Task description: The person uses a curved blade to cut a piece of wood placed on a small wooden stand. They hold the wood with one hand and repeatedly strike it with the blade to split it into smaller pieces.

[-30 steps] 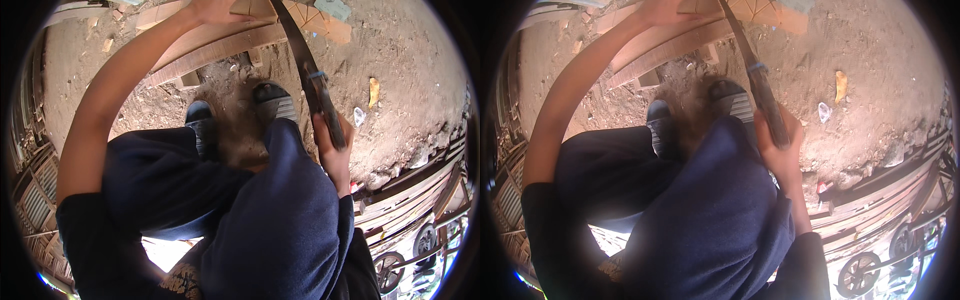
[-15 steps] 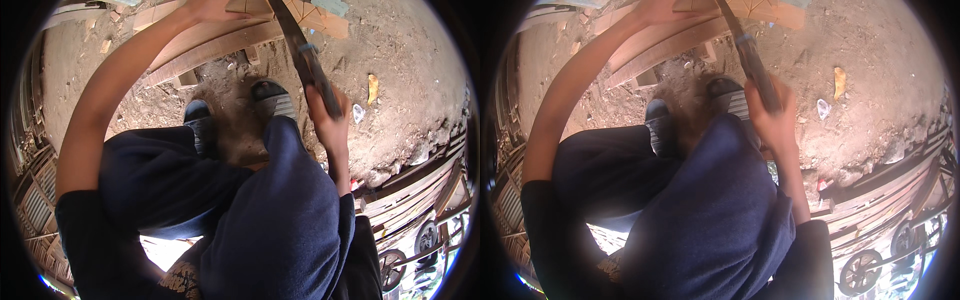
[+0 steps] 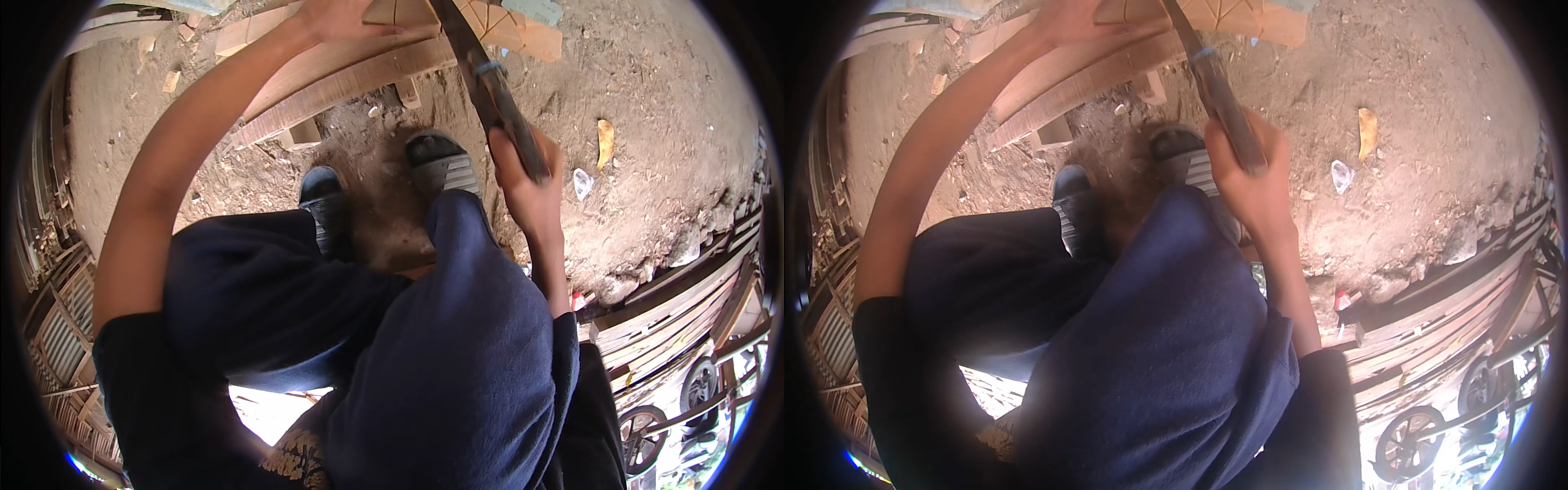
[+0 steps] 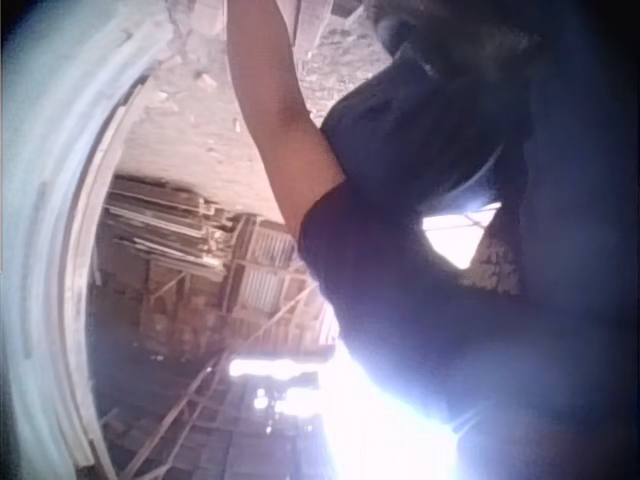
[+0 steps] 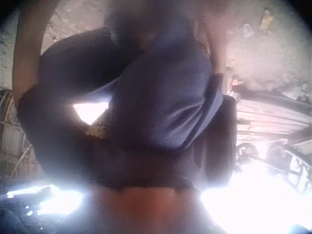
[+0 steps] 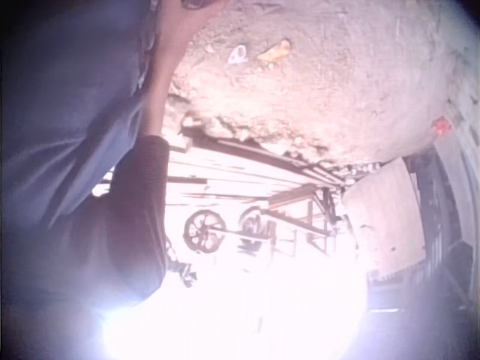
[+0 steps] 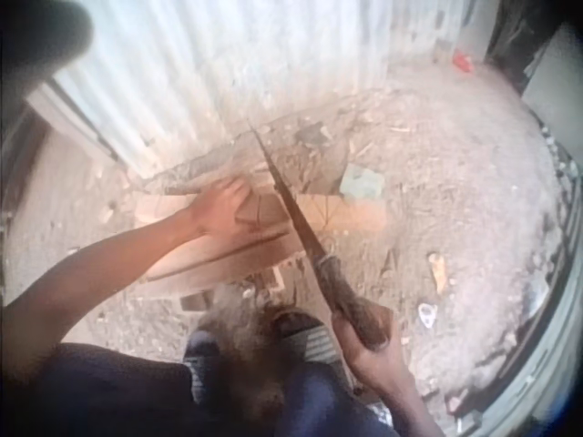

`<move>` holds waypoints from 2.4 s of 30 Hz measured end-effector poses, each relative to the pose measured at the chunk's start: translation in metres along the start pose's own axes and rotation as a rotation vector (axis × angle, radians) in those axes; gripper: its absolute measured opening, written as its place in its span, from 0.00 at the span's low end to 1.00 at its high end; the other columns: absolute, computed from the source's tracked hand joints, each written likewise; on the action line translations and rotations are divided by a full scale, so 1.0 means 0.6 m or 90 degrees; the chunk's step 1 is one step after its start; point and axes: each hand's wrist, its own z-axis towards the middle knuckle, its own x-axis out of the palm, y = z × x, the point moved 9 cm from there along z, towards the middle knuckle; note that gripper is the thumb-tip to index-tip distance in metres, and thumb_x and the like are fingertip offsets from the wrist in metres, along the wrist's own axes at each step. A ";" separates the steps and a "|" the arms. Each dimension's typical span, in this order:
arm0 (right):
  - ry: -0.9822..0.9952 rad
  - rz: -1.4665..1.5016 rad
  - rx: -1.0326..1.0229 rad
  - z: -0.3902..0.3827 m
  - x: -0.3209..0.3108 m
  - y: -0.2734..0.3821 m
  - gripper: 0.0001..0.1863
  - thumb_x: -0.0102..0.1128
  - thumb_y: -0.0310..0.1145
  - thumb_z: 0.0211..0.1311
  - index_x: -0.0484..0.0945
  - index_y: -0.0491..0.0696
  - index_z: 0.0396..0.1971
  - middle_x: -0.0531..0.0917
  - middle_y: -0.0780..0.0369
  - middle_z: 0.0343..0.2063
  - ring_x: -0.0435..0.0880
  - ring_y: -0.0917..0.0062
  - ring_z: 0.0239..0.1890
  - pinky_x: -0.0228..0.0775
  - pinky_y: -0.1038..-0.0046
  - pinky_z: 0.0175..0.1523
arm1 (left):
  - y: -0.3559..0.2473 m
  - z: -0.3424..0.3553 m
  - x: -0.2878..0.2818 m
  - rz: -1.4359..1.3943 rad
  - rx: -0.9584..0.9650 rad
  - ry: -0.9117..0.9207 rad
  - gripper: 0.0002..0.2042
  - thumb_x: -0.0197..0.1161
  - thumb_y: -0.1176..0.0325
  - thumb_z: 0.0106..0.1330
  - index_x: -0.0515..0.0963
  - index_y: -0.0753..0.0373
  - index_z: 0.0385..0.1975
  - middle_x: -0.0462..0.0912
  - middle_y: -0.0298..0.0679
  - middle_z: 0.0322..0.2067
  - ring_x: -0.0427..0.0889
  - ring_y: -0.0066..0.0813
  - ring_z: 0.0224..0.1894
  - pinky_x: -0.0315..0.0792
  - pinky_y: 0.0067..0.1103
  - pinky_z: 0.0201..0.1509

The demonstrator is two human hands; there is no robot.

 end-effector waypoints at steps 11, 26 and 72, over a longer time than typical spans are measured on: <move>0.014 0.030 0.025 -0.005 -0.009 0.002 0.09 0.56 0.30 0.58 0.75 0.38 0.27 0.74 0.64 0.16 0.69 0.85 0.20 0.61 0.77 0.26 | -0.003 0.002 -0.012 -0.032 -0.011 0.016 0.38 0.66 0.39 0.47 0.75 0.75 0.41 0.77 0.57 0.41 0.77 0.54 0.43 0.72 0.36 0.49; 0.015 0.001 -0.025 -0.026 -0.018 0.014 0.08 0.56 0.29 0.59 0.75 0.40 0.25 0.73 0.63 0.15 0.70 0.84 0.20 0.61 0.76 0.26 | -0.006 -0.014 0.000 0.073 -0.027 -0.003 0.40 0.63 0.37 0.49 0.73 0.74 0.45 0.75 0.55 0.45 0.74 0.54 0.49 0.70 0.39 0.52; 0.126 -0.073 -0.015 0.003 -0.059 -0.001 0.06 0.54 0.26 0.59 0.74 0.38 0.26 0.72 0.65 0.15 0.67 0.87 0.19 0.57 0.78 0.22 | -0.025 -0.033 -0.015 -0.016 -0.103 -0.027 0.36 0.64 0.41 0.52 0.73 0.74 0.42 0.77 0.56 0.41 0.76 0.55 0.46 0.71 0.38 0.51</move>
